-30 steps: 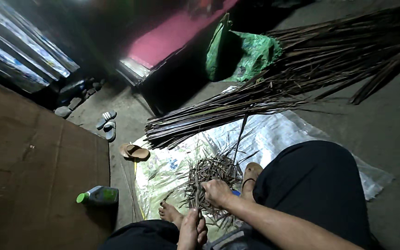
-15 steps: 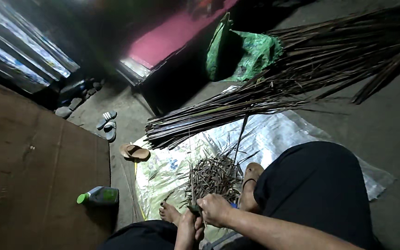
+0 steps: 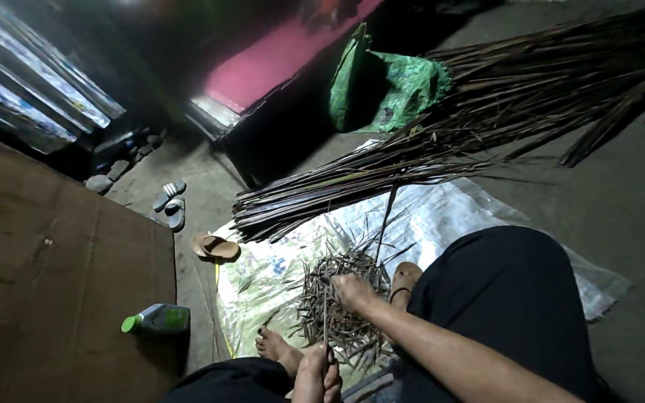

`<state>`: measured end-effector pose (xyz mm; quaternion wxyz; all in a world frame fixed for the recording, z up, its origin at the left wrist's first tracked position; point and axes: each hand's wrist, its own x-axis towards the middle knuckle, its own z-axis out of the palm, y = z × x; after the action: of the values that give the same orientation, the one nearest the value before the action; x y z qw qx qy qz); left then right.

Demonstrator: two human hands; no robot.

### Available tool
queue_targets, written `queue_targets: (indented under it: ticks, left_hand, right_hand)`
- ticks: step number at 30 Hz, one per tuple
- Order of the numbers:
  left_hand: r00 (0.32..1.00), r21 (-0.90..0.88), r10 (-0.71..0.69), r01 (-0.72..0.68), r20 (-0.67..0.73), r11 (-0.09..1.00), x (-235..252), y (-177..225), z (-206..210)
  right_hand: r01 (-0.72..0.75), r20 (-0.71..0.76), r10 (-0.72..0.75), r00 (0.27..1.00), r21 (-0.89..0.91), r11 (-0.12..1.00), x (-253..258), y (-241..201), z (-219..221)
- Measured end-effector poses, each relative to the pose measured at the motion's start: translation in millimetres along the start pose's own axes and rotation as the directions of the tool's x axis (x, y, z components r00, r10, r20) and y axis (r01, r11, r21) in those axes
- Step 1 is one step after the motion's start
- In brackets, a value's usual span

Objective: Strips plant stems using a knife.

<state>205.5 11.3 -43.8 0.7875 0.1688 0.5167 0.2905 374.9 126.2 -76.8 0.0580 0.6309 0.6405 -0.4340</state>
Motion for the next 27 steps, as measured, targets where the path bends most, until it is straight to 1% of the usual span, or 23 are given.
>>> queue_targets:
  ticks: [1, 2, 3, 4, 5, 6, 7, 8, 9, 11, 12, 14, 16, 17, 19, 21, 23, 27]
  left_hand:
    - [1.0, 0.002, 0.0, 0.0, -0.006, 1.0, 0.0, -0.1, -0.1]
    - [1.0, 0.011, 0.004, -0.004, -0.027, 1.0, 1.0, 0.3, -0.5]
    - [0.998, 0.023, 0.014, -0.013, -0.056, 1.0, 2.7, 1.0, -1.0]
    - [0.996, 0.036, 0.024, -0.021, -0.084, 0.999, 4.8, 1.7, -0.8]
    - [0.994, 0.052, 0.032, -0.027, -0.102, 0.998, 6.2, 3.1, 0.1]
    - [0.994, 0.074, 0.037, -0.03, -0.104, 0.997, 6.6, 5.0, 0.8]
    - [0.994, 0.088, 0.038, -0.029, -0.1, 0.996, 6.7, 6.1, 0.9]
    - [0.995, 0.099, 0.032, -0.023, -0.091, 0.995, 6.5, 6.5, 0.7]
    - [0.997, 0.109, 0.023, -0.015, -0.078, 0.994, 5.7, 6.6, 0.5]
    - [0.999, 0.122, 0.014, -0.008, -0.052, 0.993, 4.2, 4.8, -2.0]
    - [0.998, 0.118, 0.021, -0.014, -0.059, 0.993, 3.8, 3.3, -3.1]
    - [0.995, 0.092, 0.042, -0.034, -0.094, 0.995, 4.6, 3.2, -4.1]
    - [0.99, 0.065, 0.064, -0.056, -0.128, 0.996, 7.3, 6.3, -4.9]
    - [0.987, 0.048, 0.078, -0.072, -0.143, 0.996, 8.8, 7.3, -5.2]
    - [0.982, 0.039, 0.124, -0.12, -0.144, 0.992, 9.1, 6.8, -5.3]
    - [0.979, 0.051, 0.156, -0.151, -0.133, 0.987, 8.4, 4.3, -5.5]
    - [0.98, 0.054, 0.152, -0.146, -0.131, 0.988, 8.2, 1.5, -5.6]
    - [0.981, 0.039, 0.141, -0.137, -0.13, 0.99, 9.0, 0.0, -5.7]
  right_hand:
    - [-0.012, -0.017, 0.013, 1.0, 0.071, 0.997, 1.3, 4.1, -3.9]
    - [-0.008, -0.031, 0.014, 0.999, 0.19, 0.982, 2.2, 7.0, -5.3]
    - [-0.002, -0.043, 0.018, 0.999, 0.347, 0.938, 3.3, 7.5, -2.8]
    - [-0.01, -0.027, 0.028, 0.999, 0.525, 0.851, 2.7, 4.8, 2.2]
    - [-0.034, 0.024, 0.024, 0.999, 0.669, 0.743, -0.9, -0.7, 6.0]
    - [-0.065, 0.087, -0.003, 0.996, 0.763, 0.643, -4.9, -6.6, 8.5]
    - [-0.085, 0.129, -0.036, 0.991, 0.813, 0.576, -7.1, -10.6, 10.6]
    - [-0.081, 0.137, -0.06, 0.989, 0.829, 0.553, -7.9, -13.1, 10.9]
    - [-0.06, 0.118, -0.069, 0.991, 0.831, 0.553, -7.3, -13.7, 9.5]
    - [-0.015, 0.043, -0.035, 0.998, 0.809, 0.587, -4.2, -11.2, 4.7]
    - [0.017, 0.006, -0.034, 0.999, 0.771, 0.636, -2.9, -8.1, 4.1]
    - [0.112, -0.038, -0.112, 0.993, 0.607, 0.787, -6.6, -3.0, 7.9]
    - [0.201, 0.033, -0.229, 0.973, 0.366, 0.909, -21.8, -7.7, 14.5]
    - [0.231, 0.097, -0.261, 0.96, 0.244, 0.942, -32.0, -15.1, 17.6]
    - [0.262, 0.211, -0.27, 0.94, 0.066, 0.963, -49.2, -31.2, 22.1]
    - [0.272, 0.228, -0.261, 0.938, -0.017, 0.962, -52.7, -37.5, 26.6]
    - [0.287, 0.206, -0.268, 0.941, -0.071, 0.955, -48.8, -36.0, 30.6]
    - [0.292, 0.183, -0.275, 0.944, -0.076, 0.953, -45.0, -34.0, 33.8]
